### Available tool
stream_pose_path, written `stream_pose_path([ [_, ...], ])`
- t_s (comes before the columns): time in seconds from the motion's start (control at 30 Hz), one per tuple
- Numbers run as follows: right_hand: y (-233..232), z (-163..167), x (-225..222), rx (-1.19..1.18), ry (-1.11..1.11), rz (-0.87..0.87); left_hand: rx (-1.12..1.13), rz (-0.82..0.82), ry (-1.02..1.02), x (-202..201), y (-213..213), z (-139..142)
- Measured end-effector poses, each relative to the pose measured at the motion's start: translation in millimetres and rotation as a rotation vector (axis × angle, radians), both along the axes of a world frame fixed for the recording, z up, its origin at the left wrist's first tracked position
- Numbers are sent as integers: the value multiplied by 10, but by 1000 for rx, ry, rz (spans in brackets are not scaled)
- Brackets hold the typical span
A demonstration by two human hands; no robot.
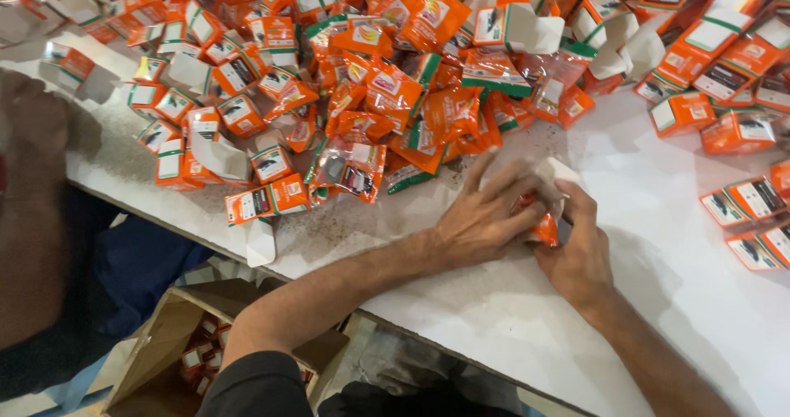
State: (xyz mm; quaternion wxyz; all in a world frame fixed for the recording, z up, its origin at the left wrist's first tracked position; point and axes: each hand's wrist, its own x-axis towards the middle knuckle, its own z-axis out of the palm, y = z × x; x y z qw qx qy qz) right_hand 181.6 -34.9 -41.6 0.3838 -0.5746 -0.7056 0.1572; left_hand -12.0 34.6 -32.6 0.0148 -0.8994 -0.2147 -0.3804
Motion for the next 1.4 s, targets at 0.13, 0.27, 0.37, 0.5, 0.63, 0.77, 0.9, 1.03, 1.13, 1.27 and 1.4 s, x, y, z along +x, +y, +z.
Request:
stream_pose_path([
  [0.13,-21,-26,-35,-21,24,-62,-194,64,-81,192,3,7],
  [0.27,-37,-48,7,-8,59,-14,-506,19,-382,342,93,-56],
  [0.37,-41,-48,1,93,92,50,-780,-59,-405,368,231,-155],
  [0.5,-50,-24,-16,40,258,22,-1022,-65,-399,433,311,-267],
  [0.63,-84,27,-1,104,38,5,-1123,-24,-433,468,245,-228],
  [0.77,-76,84,-1,111,-43,17,-1427,-269,-429,240,277,-68],
  [0.9,-83,112,10,159,-198,-1,-1823,-493,-629,73,391,-9],
  [1.03,-91,65,10,124,-141,2,-1617,-240,-480,169,375,-89],
  [1.13,-86,20,17,132,-137,-29,-1119,-5,-278,258,273,-126],
  [1.27,-104,5,2,146,-107,-50,-628,-99,-306,256,122,-75],
  [1.4,-126,47,14,32,-13,-52,-426,-347,-193,116,108,24],
])
